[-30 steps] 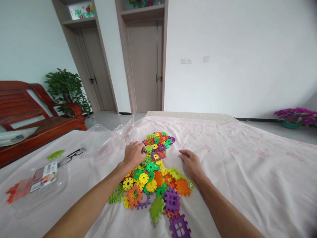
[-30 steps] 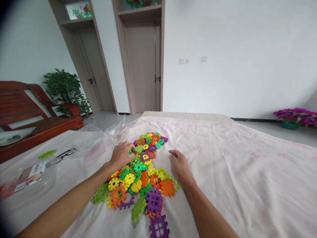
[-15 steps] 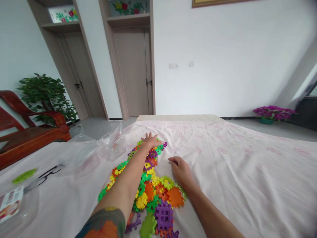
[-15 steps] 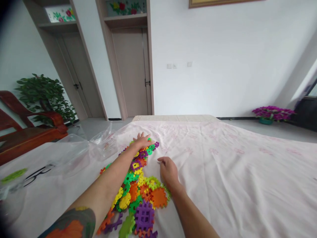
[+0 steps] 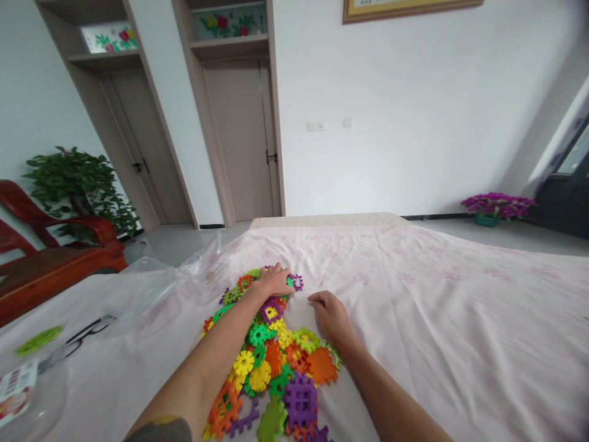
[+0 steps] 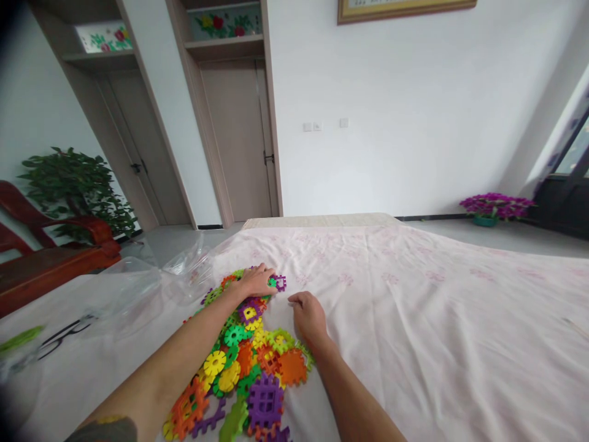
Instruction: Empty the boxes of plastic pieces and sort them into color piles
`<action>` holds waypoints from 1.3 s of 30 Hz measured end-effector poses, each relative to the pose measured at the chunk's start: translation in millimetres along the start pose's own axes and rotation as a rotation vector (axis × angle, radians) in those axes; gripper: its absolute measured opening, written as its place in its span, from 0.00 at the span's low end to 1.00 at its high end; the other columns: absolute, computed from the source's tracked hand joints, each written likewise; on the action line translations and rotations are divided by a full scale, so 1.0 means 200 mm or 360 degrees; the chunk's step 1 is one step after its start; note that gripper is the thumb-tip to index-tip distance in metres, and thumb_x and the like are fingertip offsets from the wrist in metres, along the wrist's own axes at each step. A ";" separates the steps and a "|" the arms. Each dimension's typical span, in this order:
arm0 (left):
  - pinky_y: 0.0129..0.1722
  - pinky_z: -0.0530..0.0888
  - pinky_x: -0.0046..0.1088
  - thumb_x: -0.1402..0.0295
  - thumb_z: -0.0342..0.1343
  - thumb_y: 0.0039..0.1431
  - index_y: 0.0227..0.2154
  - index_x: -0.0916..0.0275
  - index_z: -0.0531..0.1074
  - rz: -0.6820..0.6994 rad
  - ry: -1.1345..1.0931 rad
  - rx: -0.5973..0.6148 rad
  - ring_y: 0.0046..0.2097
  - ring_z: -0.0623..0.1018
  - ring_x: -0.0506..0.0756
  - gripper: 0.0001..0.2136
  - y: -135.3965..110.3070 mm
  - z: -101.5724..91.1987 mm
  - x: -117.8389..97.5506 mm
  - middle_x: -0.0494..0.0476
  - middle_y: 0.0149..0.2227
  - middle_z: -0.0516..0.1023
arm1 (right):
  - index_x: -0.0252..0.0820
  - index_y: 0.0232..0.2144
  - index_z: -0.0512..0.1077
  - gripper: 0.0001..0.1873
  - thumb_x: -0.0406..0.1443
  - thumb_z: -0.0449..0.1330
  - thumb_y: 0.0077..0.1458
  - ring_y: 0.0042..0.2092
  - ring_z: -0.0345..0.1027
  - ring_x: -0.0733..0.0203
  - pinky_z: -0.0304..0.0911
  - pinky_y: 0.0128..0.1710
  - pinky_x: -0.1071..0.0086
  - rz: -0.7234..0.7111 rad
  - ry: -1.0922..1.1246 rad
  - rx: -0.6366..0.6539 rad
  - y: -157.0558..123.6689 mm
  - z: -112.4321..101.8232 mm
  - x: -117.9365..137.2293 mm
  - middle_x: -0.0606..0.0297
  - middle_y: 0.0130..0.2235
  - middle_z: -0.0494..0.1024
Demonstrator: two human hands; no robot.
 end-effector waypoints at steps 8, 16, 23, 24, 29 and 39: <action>0.53 0.67 0.41 0.62 0.57 0.46 0.38 0.56 0.73 0.0254 0.0012 -0.0152 0.50 0.74 0.65 0.14 -0.45 -0.11 0.02 0.60 0.45 0.76 | 0.41 0.36 0.79 0.16 0.29 0.52 0.50 0.45 0.71 0.57 0.61 0.48 0.68 0.0019 -0.0031 0.0038 0.00 0.01 0.00 0.61 0.40 0.80; 0.44 0.69 0.33 0.58 0.57 0.51 0.36 0.57 0.72 0.0288 -0.0012 -0.0174 0.43 0.77 0.60 0.11 -0.73 -0.16 0.20 0.56 0.39 0.78 | 0.39 0.35 0.78 0.16 0.29 0.51 0.50 0.44 0.71 0.58 0.61 0.47 0.70 -0.0085 -0.0072 0.0009 -0.01 0.01 0.02 0.60 0.40 0.80; 0.51 0.65 0.37 0.59 0.59 0.52 0.37 0.58 0.73 0.0210 0.0219 -0.0045 0.47 0.76 0.61 0.11 -0.87 -0.19 0.40 0.56 0.41 0.79 | 0.41 0.34 0.78 0.15 0.28 0.52 0.50 0.44 0.71 0.59 0.61 0.47 0.71 -0.0078 -0.0065 -0.0003 0.00 0.02 0.01 0.62 0.39 0.80; 0.52 0.64 0.40 0.61 0.59 0.53 0.37 0.57 0.73 0.0144 0.0249 -0.0044 0.47 0.76 0.61 0.10 -0.89 -0.22 0.43 0.56 0.42 0.79 | 0.41 0.34 0.78 0.15 0.28 0.52 0.50 0.44 0.71 0.59 0.61 0.47 0.71 -0.0086 -0.0066 -0.0006 0.00 0.02 0.01 0.61 0.39 0.80; 0.59 0.56 0.54 0.66 0.58 0.56 0.45 0.56 0.73 -0.0056 0.0350 -0.0295 0.55 0.71 0.65 0.13 -1.02 -0.37 0.29 0.62 0.53 0.74 | 0.41 0.33 0.78 0.15 0.28 0.52 0.50 0.43 0.72 0.60 0.61 0.47 0.71 -0.0100 -0.0075 0.0001 0.01 0.03 0.00 0.61 0.39 0.80; 0.63 0.48 0.62 0.37 0.52 0.49 0.56 0.52 0.66 0.0833 -0.0081 -0.0248 0.67 0.55 0.69 0.35 -1.28 -0.03 -0.80 0.64 0.65 0.60 | 0.40 0.34 0.79 0.16 0.27 0.52 0.50 0.42 0.72 0.60 0.62 0.47 0.70 -0.0150 -0.0053 -0.0003 0.01 0.04 -0.01 0.61 0.38 0.80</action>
Point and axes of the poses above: each hand's wrist, its own y-axis towards the middle knuckle, its own z-axis out of the palm, x = y × z, the point moved 10 cm from there along y, towards the middle knuckle
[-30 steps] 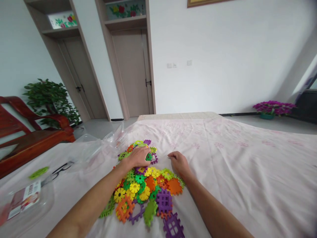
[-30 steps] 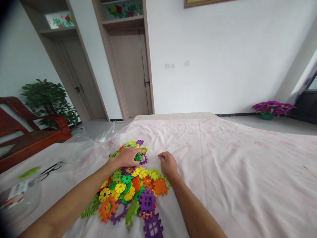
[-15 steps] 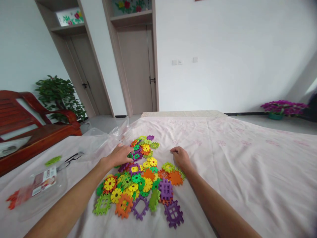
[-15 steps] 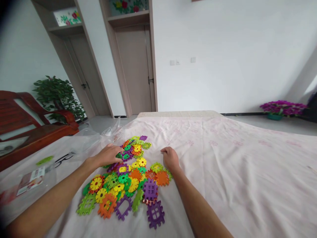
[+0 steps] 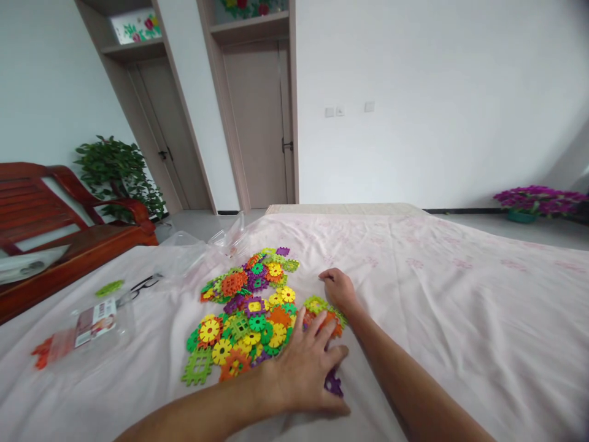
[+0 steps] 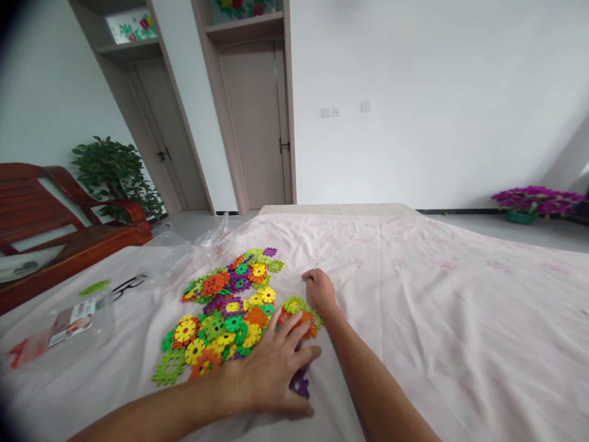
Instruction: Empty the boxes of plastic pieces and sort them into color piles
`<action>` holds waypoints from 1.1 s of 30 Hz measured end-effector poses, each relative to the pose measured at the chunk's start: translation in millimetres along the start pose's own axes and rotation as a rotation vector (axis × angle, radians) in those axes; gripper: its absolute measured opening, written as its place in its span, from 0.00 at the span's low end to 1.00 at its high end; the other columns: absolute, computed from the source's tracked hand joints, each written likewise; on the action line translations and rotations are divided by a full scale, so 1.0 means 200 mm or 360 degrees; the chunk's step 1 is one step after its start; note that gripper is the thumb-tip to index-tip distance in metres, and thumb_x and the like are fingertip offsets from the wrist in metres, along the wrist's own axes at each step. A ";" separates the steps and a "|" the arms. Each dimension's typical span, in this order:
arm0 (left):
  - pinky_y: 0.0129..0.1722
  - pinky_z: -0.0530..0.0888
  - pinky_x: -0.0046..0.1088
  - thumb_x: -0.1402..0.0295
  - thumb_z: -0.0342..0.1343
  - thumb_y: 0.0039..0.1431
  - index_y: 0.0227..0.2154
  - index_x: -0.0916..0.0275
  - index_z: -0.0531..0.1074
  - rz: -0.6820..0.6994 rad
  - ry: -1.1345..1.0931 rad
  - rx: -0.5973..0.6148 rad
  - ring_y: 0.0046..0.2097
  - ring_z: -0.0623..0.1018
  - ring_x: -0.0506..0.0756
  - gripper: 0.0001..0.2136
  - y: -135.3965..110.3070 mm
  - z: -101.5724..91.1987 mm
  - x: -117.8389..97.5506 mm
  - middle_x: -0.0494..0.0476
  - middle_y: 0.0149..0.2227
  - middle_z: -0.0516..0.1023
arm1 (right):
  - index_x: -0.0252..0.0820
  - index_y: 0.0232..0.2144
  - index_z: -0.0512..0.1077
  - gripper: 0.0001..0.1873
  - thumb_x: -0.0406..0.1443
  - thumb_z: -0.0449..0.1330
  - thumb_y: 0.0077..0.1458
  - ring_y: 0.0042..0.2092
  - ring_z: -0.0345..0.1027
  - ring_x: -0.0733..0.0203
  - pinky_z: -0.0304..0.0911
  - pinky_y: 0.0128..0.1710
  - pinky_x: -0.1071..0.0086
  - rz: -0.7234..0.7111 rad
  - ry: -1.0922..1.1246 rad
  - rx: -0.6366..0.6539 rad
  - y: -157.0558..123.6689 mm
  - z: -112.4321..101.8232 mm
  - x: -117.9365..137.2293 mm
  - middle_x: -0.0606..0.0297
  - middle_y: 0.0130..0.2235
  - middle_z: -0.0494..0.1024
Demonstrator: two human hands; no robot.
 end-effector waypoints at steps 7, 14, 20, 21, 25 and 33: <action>0.65 0.43 0.60 0.54 0.57 0.55 0.45 0.55 0.72 -0.0310 0.0196 -0.0135 0.60 0.65 0.63 0.17 -0.06 -0.05 0.34 0.58 0.53 0.72 | 0.42 0.33 0.78 0.16 0.27 0.52 0.49 0.42 0.72 0.60 0.63 0.47 0.71 0.0024 0.0012 0.0013 0.00 0.00 -0.01 0.63 0.38 0.80; 0.65 0.41 0.61 0.62 0.58 0.55 0.44 0.55 0.74 -0.0394 0.0436 -0.0239 0.60 0.65 0.64 0.13 -0.26 -0.15 0.61 0.58 0.52 0.74 | 0.42 0.32 0.78 0.16 0.27 0.52 0.48 0.42 0.72 0.60 0.63 0.47 0.70 0.0039 -0.0003 0.0008 0.00 0.00 -0.01 0.64 0.38 0.80; 0.65 0.46 0.59 0.71 0.51 0.61 0.40 0.55 0.76 -0.0551 0.0627 -0.0404 0.64 0.63 0.63 0.10 -0.52 -0.32 0.80 0.58 0.58 0.71 | 0.42 0.32 0.78 0.16 0.27 0.51 0.49 0.42 0.72 0.61 0.63 0.47 0.71 0.0046 -0.0007 0.0021 0.00 0.00 0.00 0.63 0.38 0.80; 0.65 0.47 0.59 0.69 0.51 0.61 0.41 0.54 0.76 -0.0618 0.0642 -0.0443 0.65 0.62 0.64 0.11 -0.59 -0.35 0.82 0.58 0.59 0.70 | 0.42 0.33 0.78 0.16 0.27 0.51 0.49 0.42 0.72 0.61 0.62 0.47 0.71 0.0053 -0.0008 0.0026 0.00 -0.01 0.00 0.63 0.38 0.80; 0.63 0.54 0.57 0.52 0.57 0.55 0.60 0.50 0.65 -0.1020 0.0491 -0.0434 0.67 0.56 0.68 0.29 -0.94 -0.34 0.94 0.60 0.67 0.57 | 0.42 0.32 0.79 0.15 0.28 0.52 0.49 0.43 0.72 0.60 0.62 0.47 0.71 0.0040 -0.0045 0.0088 0.00 0.01 0.02 0.64 0.39 0.80; 0.61 0.60 0.53 0.54 0.64 0.41 0.69 0.54 0.44 -0.1439 0.0071 -0.0141 0.68 0.55 0.71 0.52 -1.25 0.01 1.01 0.68 0.69 0.51 | 0.44 0.33 0.79 0.16 0.27 0.53 0.49 0.45 0.70 0.59 0.61 0.48 0.70 0.0045 -0.0154 0.0161 0.00 0.04 0.03 0.64 0.41 0.79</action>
Point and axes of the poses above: each hand's wrist, its own y-axis towards the middle knuckle, its own z-axis out of the palm, x = y × z, the point moved 10 cm from there along y, towards the middle knuckle
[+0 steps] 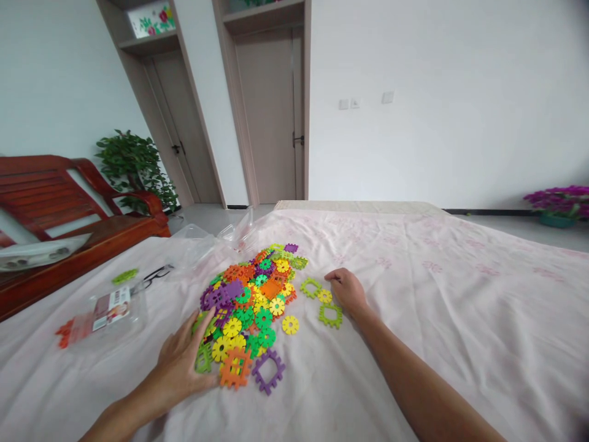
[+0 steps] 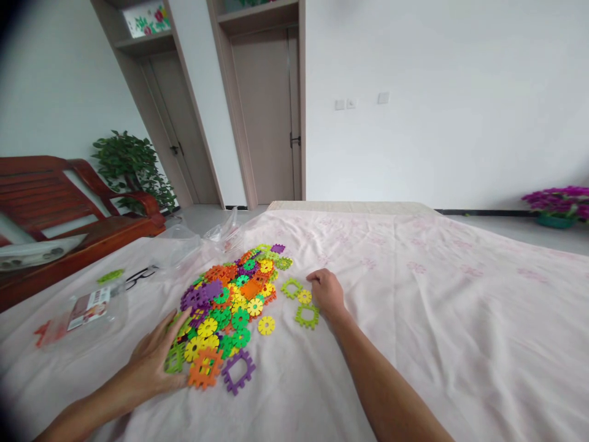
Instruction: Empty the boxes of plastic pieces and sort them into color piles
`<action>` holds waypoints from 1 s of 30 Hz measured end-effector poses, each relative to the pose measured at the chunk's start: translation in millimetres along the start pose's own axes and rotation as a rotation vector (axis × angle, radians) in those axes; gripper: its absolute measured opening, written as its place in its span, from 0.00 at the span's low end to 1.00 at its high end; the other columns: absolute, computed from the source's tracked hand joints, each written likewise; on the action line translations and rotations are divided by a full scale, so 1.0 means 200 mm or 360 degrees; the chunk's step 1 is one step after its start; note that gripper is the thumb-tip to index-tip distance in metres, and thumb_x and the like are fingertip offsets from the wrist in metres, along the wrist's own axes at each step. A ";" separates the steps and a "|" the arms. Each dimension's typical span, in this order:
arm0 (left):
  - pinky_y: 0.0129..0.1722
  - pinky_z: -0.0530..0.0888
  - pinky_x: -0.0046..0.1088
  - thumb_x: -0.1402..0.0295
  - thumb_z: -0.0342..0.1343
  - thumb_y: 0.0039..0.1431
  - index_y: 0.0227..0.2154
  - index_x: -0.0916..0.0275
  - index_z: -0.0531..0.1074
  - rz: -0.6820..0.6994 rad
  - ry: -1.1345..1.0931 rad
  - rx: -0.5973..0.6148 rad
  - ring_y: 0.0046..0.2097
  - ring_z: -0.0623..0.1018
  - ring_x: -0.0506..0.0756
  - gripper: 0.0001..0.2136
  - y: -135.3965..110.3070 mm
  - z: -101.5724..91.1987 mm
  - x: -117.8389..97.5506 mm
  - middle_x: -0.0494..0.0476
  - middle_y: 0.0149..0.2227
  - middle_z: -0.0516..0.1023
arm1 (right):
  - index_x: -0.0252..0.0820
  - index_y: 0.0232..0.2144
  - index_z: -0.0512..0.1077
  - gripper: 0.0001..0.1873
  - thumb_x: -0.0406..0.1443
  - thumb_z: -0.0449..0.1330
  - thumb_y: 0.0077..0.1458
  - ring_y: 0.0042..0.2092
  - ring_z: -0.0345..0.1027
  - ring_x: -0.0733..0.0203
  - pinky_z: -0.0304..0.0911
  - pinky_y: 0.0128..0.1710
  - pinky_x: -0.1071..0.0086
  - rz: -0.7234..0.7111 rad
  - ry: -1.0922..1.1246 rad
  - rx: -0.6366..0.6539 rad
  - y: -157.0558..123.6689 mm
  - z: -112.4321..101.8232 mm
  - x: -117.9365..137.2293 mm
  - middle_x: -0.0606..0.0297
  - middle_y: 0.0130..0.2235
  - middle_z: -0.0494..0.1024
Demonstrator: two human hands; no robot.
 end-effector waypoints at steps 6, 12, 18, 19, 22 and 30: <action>0.62 0.58 0.51 0.58 0.60 0.51 0.68 0.53 0.47 0.0119 -0.0057 -0.0207 0.66 0.60 0.68 0.43 0.10 -0.01 -0.23 0.66 0.67 0.56 | 0.44 0.33 0.80 0.16 0.27 0.53 0.50 0.45 0.70 0.60 0.61 0.49 0.71 -0.0059 -0.0015 0.0029 -0.01 0.00 0.03 0.63 0.41 0.80; 0.60 0.64 0.45 0.69 0.56 0.54 0.67 0.52 0.49 0.0327 -0.0306 -0.0315 0.63 0.65 0.63 0.37 0.24 -0.06 -0.52 0.60 0.62 0.65 | 0.44 0.33 0.80 0.16 0.27 0.53 0.50 0.45 0.70 0.60 0.60 0.49 0.71 -0.0087 -0.0012 0.0028 -0.01 0.00 0.03 0.64 0.41 0.80; 0.61 0.65 0.41 0.82 0.51 0.45 0.60 0.51 0.63 0.0470 -0.0503 -0.0314 0.60 0.67 0.58 0.37 0.43 -0.06 -0.73 0.55 0.58 0.67 | 0.45 0.33 0.79 0.17 0.27 0.53 0.50 0.45 0.70 0.60 0.61 0.49 0.71 -0.0081 -0.0007 0.0050 0.00 0.01 0.02 0.64 0.41 0.79; 0.61 0.65 0.41 0.82 0.51 0.45 0.59 0.51 0.63 0.0483 -0.0560 -0.0307 0.60 0.68 0.58 0.36 0.46 -0.05 -0.76 0.55 0.58 0.67 | 0.45 0.33 0.79 0.17 0.27 0.53 0.50 0.45 0.70 0.60 0.61 0.49 0.71 -0.0080 -0.0010 0.0047 0.00 0.01 0.02 0.64 0.41 0.79; 0.63 0.63 0.39 0.79 0.52 0.50 0.59 0.54 0.64 0.0524 -0.0776 -0.0302 0.61 0.66 0.57 0.31 0.55 -0.07 -0.84 0.57 0.59 0.67 | 0.45 0.33 0.79 0.17 0.27 0.53 0.50 0.45 0.70 0.59 0.61 0.49 0.71 -0.0071 -0.0013 0.0042 0.00 0.01 0.01 0.64 0.41 0.80; 0.65 0.60 0.37 0.61 0.54 0.59 0.58 0.59 0.64 0.0393 -0.0759 -0.0576 0.63 0.65 0.57 0.25 0.64 -0.30 -0.55 0.60 0.61 0.66 | 0.43 0.34 0.79 0.17 0.28 0.53 0.49 0.43 0.72 0.60 0.62 0.47 0.71 -0.0119 0.0074 0.0018 0.00 -0.01 0.02 0.64 0.39 0.80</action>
Point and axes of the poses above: each hand's wrist, its own y-axis towards the middle knuckle, its own z-axis out of the palm, x = y × z, the point moved 10 cm from there along y, towards the middle knuckle
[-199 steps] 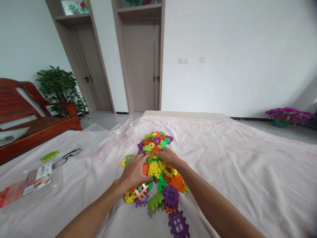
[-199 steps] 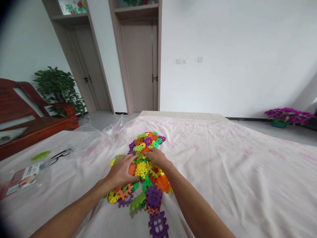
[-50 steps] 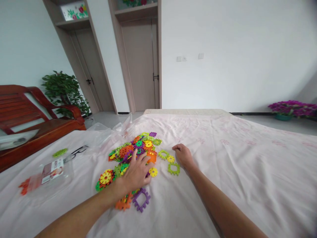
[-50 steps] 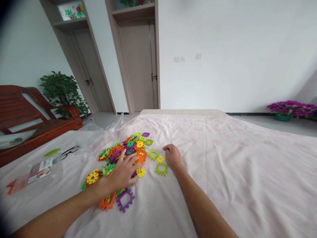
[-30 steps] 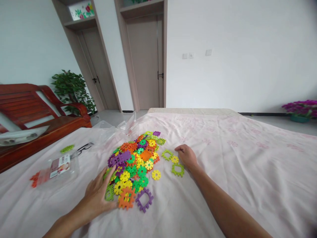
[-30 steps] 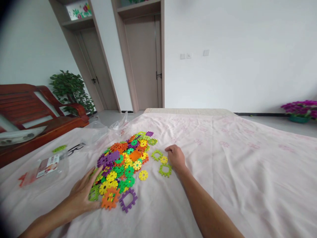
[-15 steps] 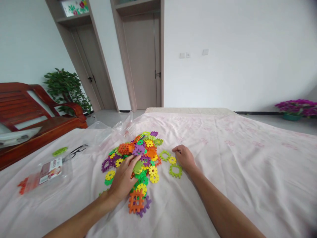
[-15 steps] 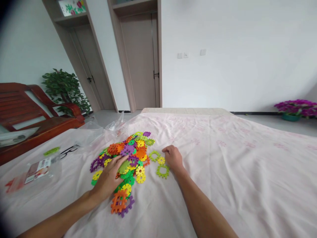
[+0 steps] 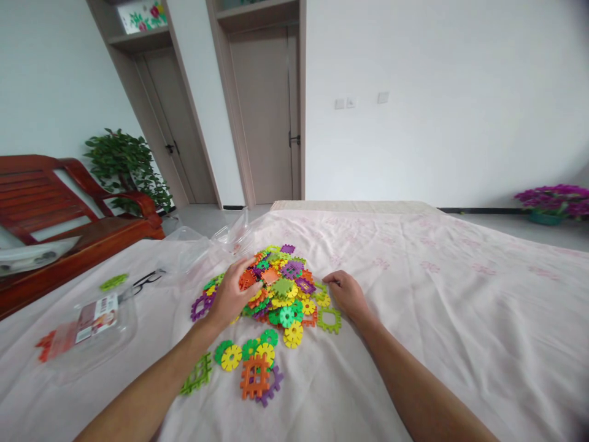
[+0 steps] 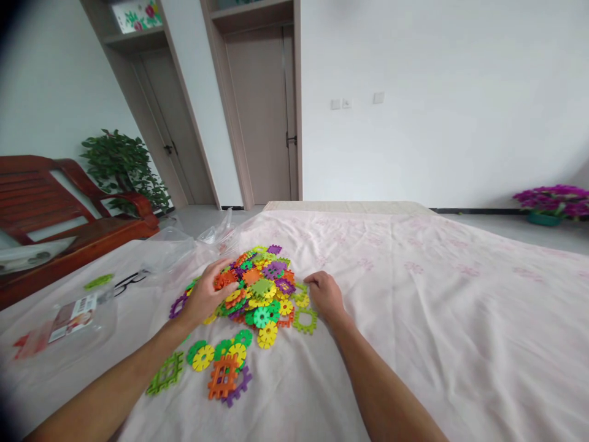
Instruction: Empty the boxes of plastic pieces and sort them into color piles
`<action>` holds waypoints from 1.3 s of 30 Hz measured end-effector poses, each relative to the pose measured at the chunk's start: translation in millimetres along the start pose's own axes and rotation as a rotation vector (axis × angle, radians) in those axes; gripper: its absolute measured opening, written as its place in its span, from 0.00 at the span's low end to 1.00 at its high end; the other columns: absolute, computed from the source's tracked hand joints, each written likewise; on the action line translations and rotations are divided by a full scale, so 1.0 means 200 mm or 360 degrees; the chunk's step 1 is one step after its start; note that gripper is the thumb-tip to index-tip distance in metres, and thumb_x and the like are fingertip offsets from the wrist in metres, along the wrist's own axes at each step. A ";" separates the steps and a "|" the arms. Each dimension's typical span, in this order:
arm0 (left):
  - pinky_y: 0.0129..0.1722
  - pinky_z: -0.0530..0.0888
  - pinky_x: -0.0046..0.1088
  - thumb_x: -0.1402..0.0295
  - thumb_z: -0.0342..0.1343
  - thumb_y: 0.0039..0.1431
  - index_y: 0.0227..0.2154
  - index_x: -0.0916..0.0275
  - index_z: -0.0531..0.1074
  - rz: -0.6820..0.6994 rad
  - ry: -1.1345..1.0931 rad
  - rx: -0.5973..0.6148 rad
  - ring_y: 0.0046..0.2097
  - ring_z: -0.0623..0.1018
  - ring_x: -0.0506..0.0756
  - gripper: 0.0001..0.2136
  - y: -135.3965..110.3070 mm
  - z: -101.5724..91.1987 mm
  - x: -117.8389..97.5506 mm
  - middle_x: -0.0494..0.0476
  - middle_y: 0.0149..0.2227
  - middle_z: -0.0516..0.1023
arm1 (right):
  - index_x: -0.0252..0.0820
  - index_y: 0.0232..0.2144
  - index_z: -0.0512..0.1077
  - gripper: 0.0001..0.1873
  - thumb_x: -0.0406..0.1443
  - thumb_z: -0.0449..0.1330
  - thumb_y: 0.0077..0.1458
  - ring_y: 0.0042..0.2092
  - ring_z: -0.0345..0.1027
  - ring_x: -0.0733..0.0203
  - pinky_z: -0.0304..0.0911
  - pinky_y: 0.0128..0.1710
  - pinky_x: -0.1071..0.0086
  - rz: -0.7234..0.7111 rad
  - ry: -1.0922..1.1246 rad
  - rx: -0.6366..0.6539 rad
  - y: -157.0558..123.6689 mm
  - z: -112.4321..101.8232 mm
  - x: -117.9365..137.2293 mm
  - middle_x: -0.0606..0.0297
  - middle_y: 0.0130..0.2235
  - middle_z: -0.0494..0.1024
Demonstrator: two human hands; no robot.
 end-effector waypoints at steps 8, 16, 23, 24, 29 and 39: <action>0.57 0.66 0.38 0.47 0.44 0.61 0.60 0.64 0.61 -0.0622 0.0541 0.0250 0.58 0.72 0.62 0.31 -0.14 -0.08 0.57 0.65 0.57 0.72 | 0.44 0.33 0.80 0.16 0.28 0.53 0.49 0.44 0.71 0.59 0.61 0.49 0.70 0.0029 -0.0103 0.0023 0.01 0.02 0.01 0.64 0.39 0.80; 0.55 0.67 0.36 0.50 0.50 0.59 0.61 0.56 0.59 -0.0523 0.0299 0.0117 0.59 0.71 0.60 0.30 -0.02 0.17 0.26 0.61 0.60 0.68 | 0.45 0.33 0.80 0.16 0.28 0.53 0.49 0.44 0.71 0.59 0.61 0.49 0.70 0.0015 -0.0112 0.0005 0.01 0.02 0.00 0.64 0.39 0.80; 0.60 0.63 0.43 0.56 0.54 0.57 0.59 0.61 0.64 -0.0523 0.0045 0.0259 0.60 0.68 0.64 0.28 0.12 0.43 -0.02 0.66 0.60 0.68 | 0.45 0.33 0.80 0.17 0.28 0.53 0.49 0.44 0.71 0.59 0.61 0.49 0.71 0.0021 -0.0075 0.0044 0.01 0.01 0.01 0.64 0.39 0.80; 0.60 0.62 0.45 0.56 0.54 0.57 0.60 0.61 0.64 -0.0531 -0.0017 0.0273 0.62 0.67 0.64 0.29 0.14 0.45 -0.06 0.66 0.61 0.67 | 0.45 0.33 0.80 0.17 0.28 0.52 0.49 0.44 0.71 0.59 0.61 0.49 0.71 0.0023 -0.0071 0.0039 0.01 0.01 0.01 0.64 0.39 0.80; 0.62 0.62 0.36 0.55 0.47 0.63 0.60 0.59 0.65 -0.0281 -0.0740 0.0477 0.64 0.65 0.57 0.25 0.19 0.50 -0.21 0.58 0.63 0.66 | 0.43 0.34 0.79 0.18 0.28 0.51 0.48 0.44 0.71 0.59 0.62 0.48 0.70 0.0029 0.0001 -0.0043 0.00 -0.02 0.01 0.63 0.40 0.80; 0.58 0.64 0.40 0.54 0.46 0.62 0.56 0.63 0.68 -0.0668 0.0305 0.0257 0.58 0.71 0.63 0.25 0.13 0.30 0.43 0.67 0.56 0.74 | 0.43 0.37 0.79 0.20 0.29 0.50 0.49 0.43 0.73 0.58 0.64 0.46 0.70 0.0266 0.0190 -0.0171 -0.01 -0.05 -0.06 0.63 0.40 0.81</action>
Point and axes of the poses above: each hand's wrist, its own y-axis towards the middle knuckle, its own z-axis out of the palm, x = y × z, the point moved 10 cm from there along y, towards the middle knuckle
